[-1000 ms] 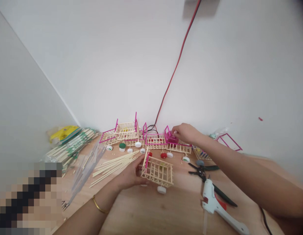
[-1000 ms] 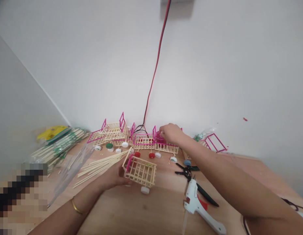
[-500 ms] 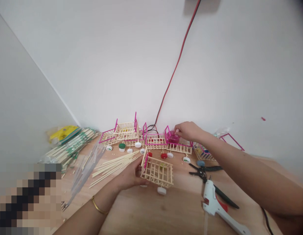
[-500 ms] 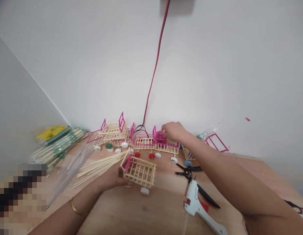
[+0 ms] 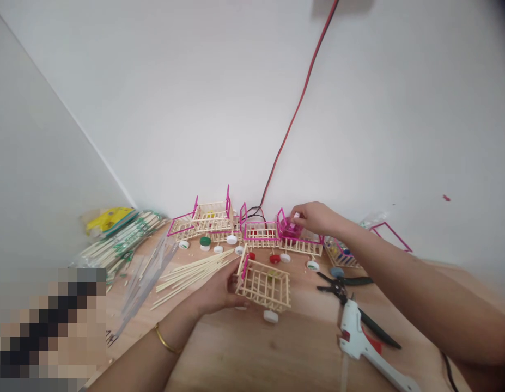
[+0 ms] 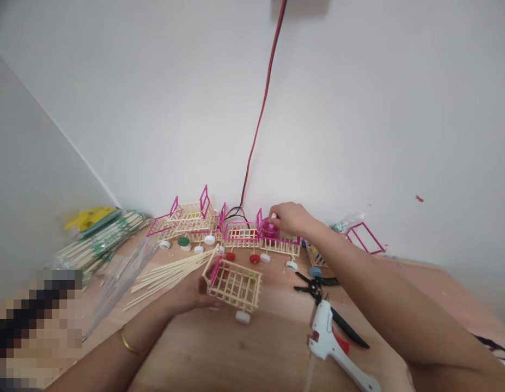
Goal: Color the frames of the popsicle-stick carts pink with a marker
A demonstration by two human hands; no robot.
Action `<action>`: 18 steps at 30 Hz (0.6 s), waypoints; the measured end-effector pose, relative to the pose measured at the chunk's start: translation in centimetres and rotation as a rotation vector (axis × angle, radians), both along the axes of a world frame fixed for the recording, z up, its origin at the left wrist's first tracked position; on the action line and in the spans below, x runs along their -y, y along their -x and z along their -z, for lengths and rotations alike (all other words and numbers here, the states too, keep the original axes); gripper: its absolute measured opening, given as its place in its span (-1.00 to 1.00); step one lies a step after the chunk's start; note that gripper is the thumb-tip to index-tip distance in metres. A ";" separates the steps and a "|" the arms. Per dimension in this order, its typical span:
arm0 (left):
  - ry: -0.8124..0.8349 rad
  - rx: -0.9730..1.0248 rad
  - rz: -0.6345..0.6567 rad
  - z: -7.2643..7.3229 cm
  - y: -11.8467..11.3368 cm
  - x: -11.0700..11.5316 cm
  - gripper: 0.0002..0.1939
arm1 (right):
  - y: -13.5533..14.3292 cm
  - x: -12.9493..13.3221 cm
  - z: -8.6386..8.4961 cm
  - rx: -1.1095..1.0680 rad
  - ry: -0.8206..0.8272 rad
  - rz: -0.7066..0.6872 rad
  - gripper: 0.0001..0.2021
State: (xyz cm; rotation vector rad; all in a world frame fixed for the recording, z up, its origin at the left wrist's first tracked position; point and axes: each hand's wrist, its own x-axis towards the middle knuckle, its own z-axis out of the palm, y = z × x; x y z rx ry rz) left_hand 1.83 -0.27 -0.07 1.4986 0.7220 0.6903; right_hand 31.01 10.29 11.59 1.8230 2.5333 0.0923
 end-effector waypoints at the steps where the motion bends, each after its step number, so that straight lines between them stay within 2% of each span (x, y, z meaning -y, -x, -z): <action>1: -0.003 -0.003 -0.005 -0.1 0.0 0.0 -0.02 | 0.0 0.1 0.0 0.002 0.002 -0.004 -0.77; 9: 0.005 0.000 -0.003 -0.4 -0.1 0.3 -0.03 | 0.2 1.6 -0.8 0.002 -0.062 0.008 -0.71; 18: -0.014 -0.041 -0.027 -0.3 0.0 0.2 -0.05 | -0.3 3.2 -0.7 -0.183 -0.102 -0.001 -0.71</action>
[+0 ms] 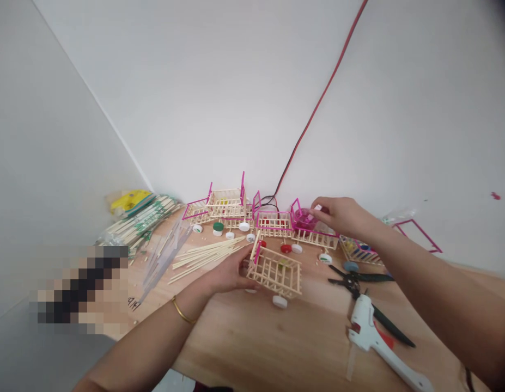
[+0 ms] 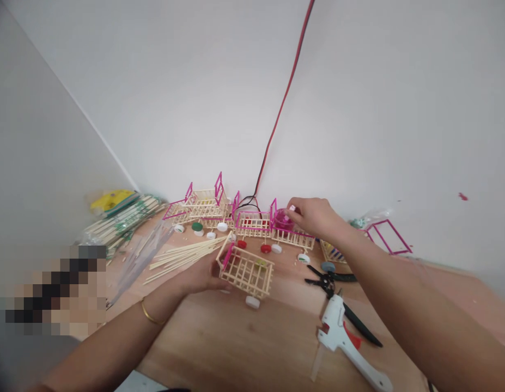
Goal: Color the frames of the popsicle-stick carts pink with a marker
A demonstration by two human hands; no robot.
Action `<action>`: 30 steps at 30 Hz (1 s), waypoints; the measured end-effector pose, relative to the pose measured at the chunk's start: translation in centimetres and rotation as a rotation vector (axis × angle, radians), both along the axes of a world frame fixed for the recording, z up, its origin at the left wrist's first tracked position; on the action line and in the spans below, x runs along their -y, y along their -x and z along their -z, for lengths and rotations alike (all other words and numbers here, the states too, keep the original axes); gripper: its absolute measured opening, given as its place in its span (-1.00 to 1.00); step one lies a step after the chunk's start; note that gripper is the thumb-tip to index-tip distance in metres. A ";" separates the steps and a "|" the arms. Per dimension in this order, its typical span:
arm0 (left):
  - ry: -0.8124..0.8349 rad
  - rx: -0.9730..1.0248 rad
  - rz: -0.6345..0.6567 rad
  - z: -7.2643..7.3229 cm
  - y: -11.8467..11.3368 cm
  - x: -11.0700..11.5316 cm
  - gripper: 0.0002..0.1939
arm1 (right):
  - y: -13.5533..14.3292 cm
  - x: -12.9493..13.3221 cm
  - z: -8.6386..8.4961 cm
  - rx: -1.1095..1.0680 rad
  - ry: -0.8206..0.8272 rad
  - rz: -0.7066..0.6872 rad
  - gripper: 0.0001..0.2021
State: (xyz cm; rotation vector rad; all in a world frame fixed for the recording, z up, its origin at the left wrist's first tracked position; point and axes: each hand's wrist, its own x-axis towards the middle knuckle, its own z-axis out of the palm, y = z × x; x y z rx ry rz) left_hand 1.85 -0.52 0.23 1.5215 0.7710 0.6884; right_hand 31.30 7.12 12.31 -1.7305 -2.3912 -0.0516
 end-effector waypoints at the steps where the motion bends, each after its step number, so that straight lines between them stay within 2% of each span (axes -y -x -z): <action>1: 0.000 -0.008 -0.005 0.0 0.0 0.0 -0.04 | -0.1 0.1 0.1 -0.018 -0.005 -0.012 -0.71; 10: -0.012 0.014 0.003 -0.1 0.0 0.1 -0.07 | -1.7 1.9 1.3 -0.115 -0.211 -0.034 -0.77; 13: -0.025 -0.007 -0.012 -0.1 0.1 0.1 -0.07 | -1.8 3.8 0.8 -0.243 -0.340 0.074 -0.78; 17: -0.050 -0.036 -0.024 -0.3 0.1 0.2 -0.07 | -1.6 6.7 0.6 -0.550 -0.472 0.338 -0.79; 20: -0.044 -0.046 -0.022 -0.6 0.0 0.4 -0.04 | -0.9 8.3 1.8 -1.080 -0.358 0.397 -0.72; 22: -0.045 -0.042 -0.012 -0.8 0.0 0.4 -0.02 | -0.2 9.1 3.0 -1.443 -0.258 0.290 -0.72; 23: -0.048 -0.036 -0.007 -0.9 -0.1 0.4 -0.02 | 0.2 9.5 3.6 -1.538 -0.140 0.213 -0.73; 26: -0.049 -0.008 0.000 -1.0 -0.1 0.4 -0.05 | 1.5 10.3 5.4 -1.565 0.085 0.154 -0.70; 30: -0.006 0.028 0.021 -0.7 -0.1 0.3 -0.02 | 2.0 10.6 6.4 -1.381 0.179 0.122 -0.72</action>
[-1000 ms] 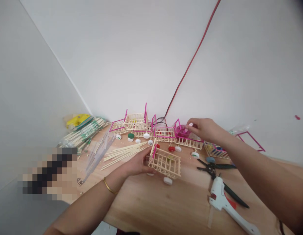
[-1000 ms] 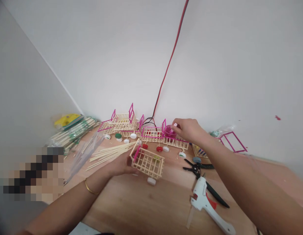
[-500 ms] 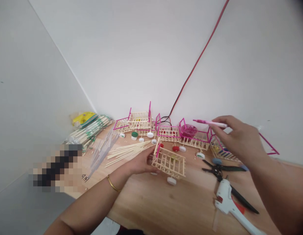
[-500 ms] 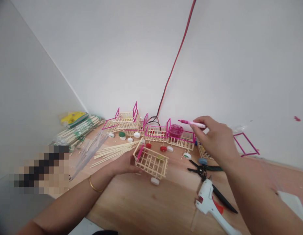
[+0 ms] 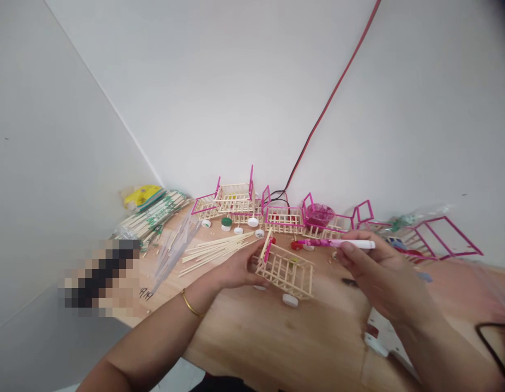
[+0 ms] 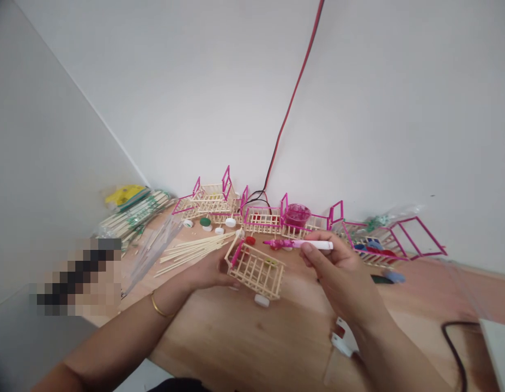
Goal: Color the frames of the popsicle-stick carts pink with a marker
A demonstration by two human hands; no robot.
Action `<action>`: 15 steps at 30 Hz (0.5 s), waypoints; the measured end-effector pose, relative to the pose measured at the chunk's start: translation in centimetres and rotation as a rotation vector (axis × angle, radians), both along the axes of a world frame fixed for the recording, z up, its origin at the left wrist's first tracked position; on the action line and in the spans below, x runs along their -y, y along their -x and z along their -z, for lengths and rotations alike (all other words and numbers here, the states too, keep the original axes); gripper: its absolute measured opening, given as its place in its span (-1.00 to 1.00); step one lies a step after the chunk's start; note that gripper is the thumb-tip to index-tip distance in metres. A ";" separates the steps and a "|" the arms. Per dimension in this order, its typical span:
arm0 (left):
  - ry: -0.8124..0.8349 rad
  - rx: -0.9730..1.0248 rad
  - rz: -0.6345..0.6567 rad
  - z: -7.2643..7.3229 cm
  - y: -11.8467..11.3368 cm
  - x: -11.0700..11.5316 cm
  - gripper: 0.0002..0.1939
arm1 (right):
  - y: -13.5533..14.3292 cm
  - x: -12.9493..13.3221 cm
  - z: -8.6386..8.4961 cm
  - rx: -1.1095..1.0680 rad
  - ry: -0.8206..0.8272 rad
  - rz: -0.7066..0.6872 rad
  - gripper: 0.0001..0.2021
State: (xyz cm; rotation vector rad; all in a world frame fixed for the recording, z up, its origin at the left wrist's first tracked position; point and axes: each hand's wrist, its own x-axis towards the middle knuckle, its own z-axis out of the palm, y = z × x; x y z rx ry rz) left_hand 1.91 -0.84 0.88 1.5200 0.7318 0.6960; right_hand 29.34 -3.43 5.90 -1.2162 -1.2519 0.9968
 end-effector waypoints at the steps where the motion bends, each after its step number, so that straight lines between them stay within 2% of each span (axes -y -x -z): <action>1: 0.007 0.002 0.000 0.1 0.0 -0.1 -0.01 | -0.1 -0.2 0.0 0.042 0.000 -0.020 -0.71; 6: 0.024 -0.014 -0.003 0.4 0.2 -0.2 0.00 | 0.1 -1.4 -0.6 0.169 -0.033 -0.089 -0.70; 15: -0.050 0.008 -0.007 0.1 0.0 -0.2 -0.02 | 2.5 -1.8 -0.7 0.298 -0.054 -0.159 -0.70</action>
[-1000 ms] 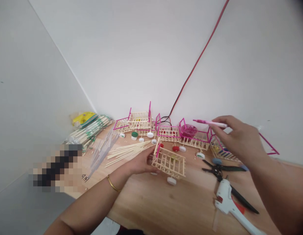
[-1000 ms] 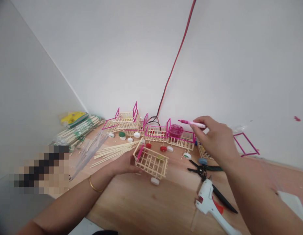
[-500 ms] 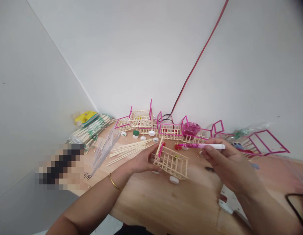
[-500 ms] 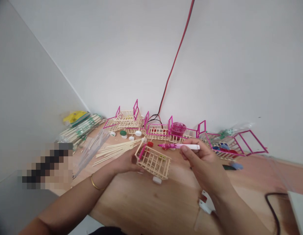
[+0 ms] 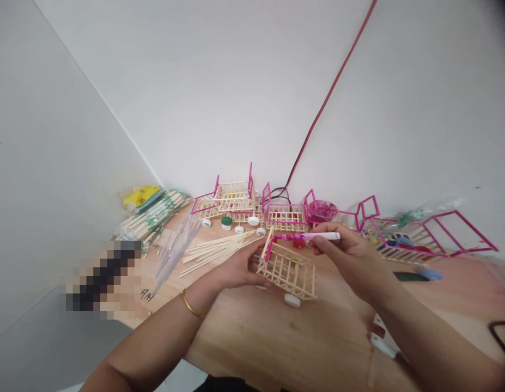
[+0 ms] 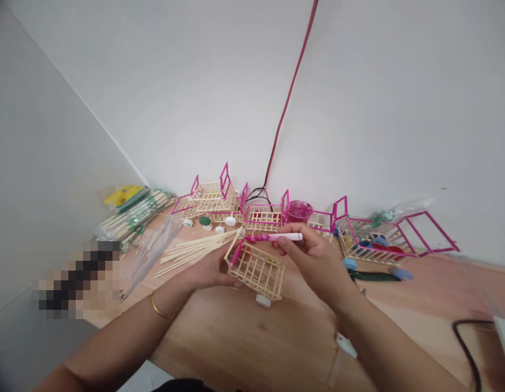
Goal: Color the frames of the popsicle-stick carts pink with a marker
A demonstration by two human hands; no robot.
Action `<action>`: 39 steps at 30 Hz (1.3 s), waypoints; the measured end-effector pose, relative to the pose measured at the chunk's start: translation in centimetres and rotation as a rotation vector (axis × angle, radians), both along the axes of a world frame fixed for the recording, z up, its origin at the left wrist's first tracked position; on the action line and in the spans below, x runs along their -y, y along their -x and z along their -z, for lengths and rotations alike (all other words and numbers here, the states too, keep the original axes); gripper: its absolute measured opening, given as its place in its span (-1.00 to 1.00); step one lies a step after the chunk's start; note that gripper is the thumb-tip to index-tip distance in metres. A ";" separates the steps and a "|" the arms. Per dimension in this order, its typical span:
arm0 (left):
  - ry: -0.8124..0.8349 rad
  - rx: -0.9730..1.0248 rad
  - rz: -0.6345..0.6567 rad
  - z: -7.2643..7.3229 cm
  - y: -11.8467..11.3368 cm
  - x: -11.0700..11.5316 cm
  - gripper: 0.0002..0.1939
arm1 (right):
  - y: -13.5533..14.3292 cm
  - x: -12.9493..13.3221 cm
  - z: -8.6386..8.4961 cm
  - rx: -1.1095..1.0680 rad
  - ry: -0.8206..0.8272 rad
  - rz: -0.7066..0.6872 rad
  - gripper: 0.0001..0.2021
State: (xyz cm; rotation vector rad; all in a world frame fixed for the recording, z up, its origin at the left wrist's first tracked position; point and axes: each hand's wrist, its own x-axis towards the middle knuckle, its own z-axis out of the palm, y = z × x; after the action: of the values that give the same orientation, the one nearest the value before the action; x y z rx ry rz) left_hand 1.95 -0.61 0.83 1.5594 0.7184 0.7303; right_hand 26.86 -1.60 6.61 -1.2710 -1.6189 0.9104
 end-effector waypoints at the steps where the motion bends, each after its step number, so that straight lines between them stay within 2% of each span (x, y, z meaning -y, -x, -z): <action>1: 0.000 0.006 0.005 -0.1 0.0 0.0 -0.02 | 0.0 0.0 0.0 0.013 -0.002 -0.002 -0.70; 13: -0.035 0.003 -0.004 -0.4 -0.1 0.0 -0.02 | 0.1 -0.4 0.7 0.050 -0.059 -0.041 -0.71; 20: -0.010 0.007 0.014 -0.1 0.0 -0.1 -0.05 | 0.4 -0.6 -0.2 0.023 -0.105 -0.055 -0.74; 26: -0.028 -0.022 0.000 -0.5 0.0 -0.1 -0.06 | 0.4 -1.1 -1.0 0.046 -0.140 -0.037 -0.74; 35: -0.046 -0.039 -0.011 -0.2 0.1 -0.1 -0.08 | 0.1 -1.1 0.1 0.100 -0.151 -0.063 -0.75; 39: -0.071 -0.054 -0.026 -0.3 0.2 -0.1 -0.06 | 0.2 -0.6 0.0 0.156 -0.194 -0.062 -0.76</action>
State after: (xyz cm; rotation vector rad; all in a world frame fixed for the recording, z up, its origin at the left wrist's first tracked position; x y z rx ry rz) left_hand 1.78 -0.54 1.08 1.6422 0.7606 0.7424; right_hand 26.70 -0.99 6.58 -1.1864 -1.8298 0.6860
